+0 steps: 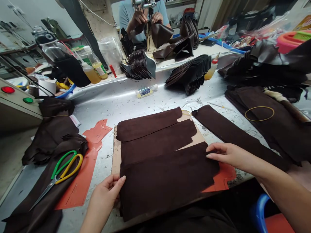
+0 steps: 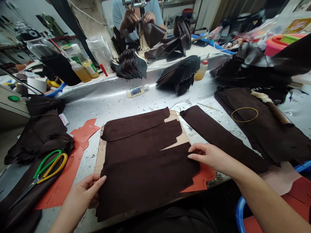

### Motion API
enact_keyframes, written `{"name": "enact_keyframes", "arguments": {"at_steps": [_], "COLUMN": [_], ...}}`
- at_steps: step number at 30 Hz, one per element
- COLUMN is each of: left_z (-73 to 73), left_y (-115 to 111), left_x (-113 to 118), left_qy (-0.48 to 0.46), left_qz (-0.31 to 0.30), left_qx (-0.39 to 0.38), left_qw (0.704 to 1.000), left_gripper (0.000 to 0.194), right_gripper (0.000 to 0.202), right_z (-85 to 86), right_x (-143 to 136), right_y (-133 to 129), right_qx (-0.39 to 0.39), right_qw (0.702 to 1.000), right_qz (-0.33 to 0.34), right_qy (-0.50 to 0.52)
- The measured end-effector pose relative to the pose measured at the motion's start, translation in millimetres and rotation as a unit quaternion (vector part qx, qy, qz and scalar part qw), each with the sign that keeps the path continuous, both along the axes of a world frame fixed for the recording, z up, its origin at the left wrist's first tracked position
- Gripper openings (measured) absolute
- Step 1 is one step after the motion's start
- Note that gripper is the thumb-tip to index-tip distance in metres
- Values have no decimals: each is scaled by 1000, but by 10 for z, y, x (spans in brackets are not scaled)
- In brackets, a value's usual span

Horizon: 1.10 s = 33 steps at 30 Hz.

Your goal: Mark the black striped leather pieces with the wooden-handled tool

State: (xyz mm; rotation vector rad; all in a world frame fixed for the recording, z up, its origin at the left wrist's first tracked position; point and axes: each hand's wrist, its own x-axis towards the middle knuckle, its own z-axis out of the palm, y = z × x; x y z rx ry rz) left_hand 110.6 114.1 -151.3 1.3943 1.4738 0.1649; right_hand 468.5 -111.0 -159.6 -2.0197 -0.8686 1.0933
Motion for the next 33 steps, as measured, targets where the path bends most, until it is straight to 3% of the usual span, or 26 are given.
{"name": "enact_keyframes", "arguments": {"at_steps": [7,15,20,29,33], "left_z": [-29,4,50,-52,-62], "left_y": [-27,-36,-57,-28,-14], "left_x": [-89,4,67,21,29], "left_qy": [30,45,63,71,67], "left_qz": [-4,16,12,12,25], "left_qx": [27,39,79,86,53], "left_qw": [999,998,995,994,996], "left_gripper": [60,57,49,49,52], "right_gripper": [36,40,40,40,40], "right_z": [50,-120,-122,-151,-186], "right_x": [-65,-53,-77,-100,-81], "right_y": [32,168,186,202,208], "right_qx": [15,1,-7,0,4], "right_qw": [999,997,995,992,992], "right_qz": [-38,-68,-82,-89,-92], "right_qy": [-26,-45,-64,-88,-90]}}
